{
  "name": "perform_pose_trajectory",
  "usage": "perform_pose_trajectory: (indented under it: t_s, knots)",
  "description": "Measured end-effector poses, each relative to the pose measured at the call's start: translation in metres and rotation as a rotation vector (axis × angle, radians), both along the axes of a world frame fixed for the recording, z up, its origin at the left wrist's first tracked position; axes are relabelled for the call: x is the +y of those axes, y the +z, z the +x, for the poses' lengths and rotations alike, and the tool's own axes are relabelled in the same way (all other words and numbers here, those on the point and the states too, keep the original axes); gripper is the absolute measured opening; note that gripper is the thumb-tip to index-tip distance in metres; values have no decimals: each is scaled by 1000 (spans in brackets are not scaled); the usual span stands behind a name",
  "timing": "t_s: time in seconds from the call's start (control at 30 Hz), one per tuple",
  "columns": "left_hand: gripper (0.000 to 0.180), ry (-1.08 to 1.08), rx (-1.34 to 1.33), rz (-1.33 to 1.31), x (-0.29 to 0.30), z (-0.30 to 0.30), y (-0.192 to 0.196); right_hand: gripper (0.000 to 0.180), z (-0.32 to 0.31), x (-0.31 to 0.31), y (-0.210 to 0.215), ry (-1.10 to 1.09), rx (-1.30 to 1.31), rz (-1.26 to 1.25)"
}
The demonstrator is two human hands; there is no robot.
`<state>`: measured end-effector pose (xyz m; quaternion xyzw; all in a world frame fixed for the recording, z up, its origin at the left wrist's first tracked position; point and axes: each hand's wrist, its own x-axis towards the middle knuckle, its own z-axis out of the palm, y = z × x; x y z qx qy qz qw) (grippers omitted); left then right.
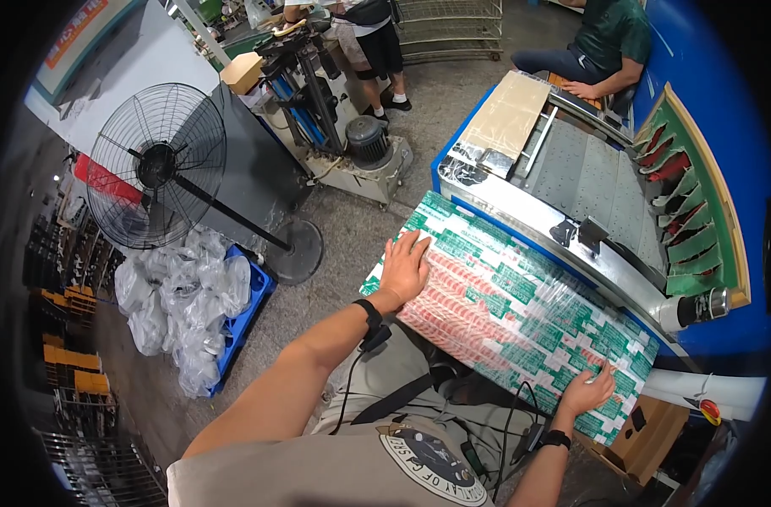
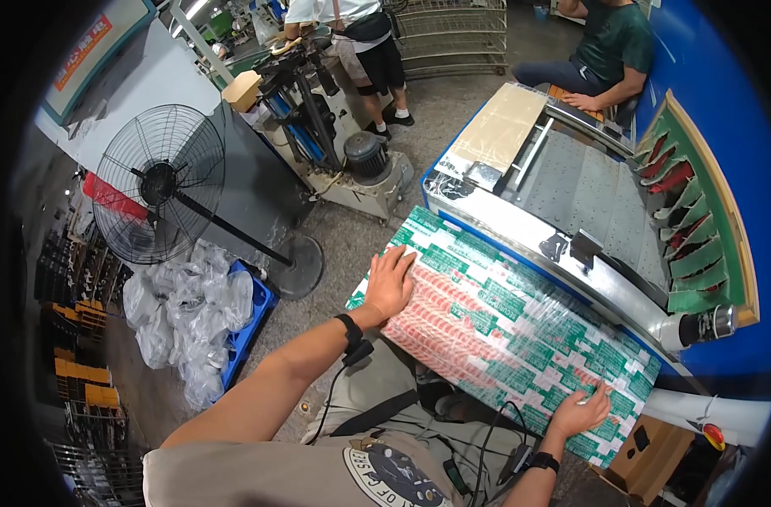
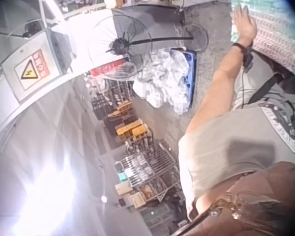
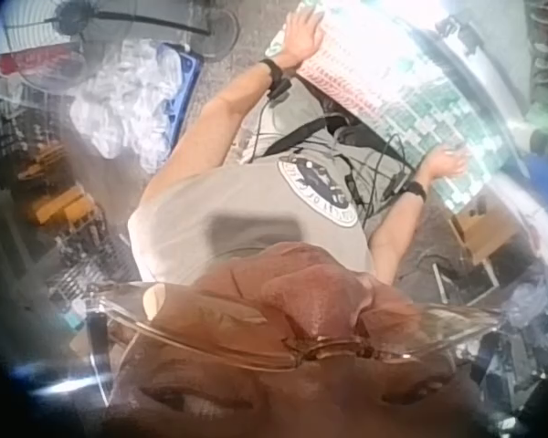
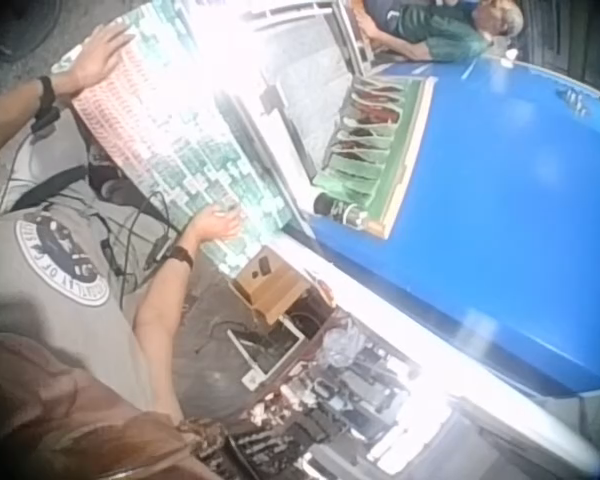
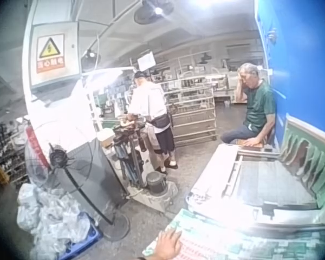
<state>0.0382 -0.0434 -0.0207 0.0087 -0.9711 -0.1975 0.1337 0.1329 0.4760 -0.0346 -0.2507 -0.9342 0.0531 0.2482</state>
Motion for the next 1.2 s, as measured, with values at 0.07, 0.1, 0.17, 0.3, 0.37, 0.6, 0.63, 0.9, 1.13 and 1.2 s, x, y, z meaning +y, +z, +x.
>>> perform_pose_trajectory:
  t_s: [0.07, 0.1, 0.17, 0.3, 0.37, 0.6, 0.63, 0.9, 1.13, 1.2]
  knots:
    - [55, -3, 1, 1, 0, -1, 0, 51, -1, 0, 0, -7, -1, 8]
    - [55, -2, -5, -4, -1, -1, 0, 51, 0, -1, 1, -13, -4, 16]
    - [55, -2, -11, -9, -2, 0, -1, 52, -1, -4, 2, -13, -5, 2]
    - [55, 4, -9, -9, -1, 0, -1, 53, -2, -4, 5, -5, -13, -15]
    - [55, 7, -2, -10, -3, 0, -1, 53, -2, -5, 6, -3, -16, -14]
    - [51, 11, -40, 9, 2, 2, 5, 52, 0, -2, 4, -13, -20, -17]
    - [51, 14, -36, 15, 1, 2, 5, 52, -1, -3, 5, -16, -18, -17]
    - [52, 3, -10, 19, 2, 0, 6, 53, -1, -2, 8, -9, -31, -16]
    - [57, 16, -13, 16, 0, 1, 3, 52, 1, -4, 0, -20, -1, 5]
    - [56, 6, -17, 19, -1, 1, 3, 53, 0, -3, -1, -23, -3, 1]
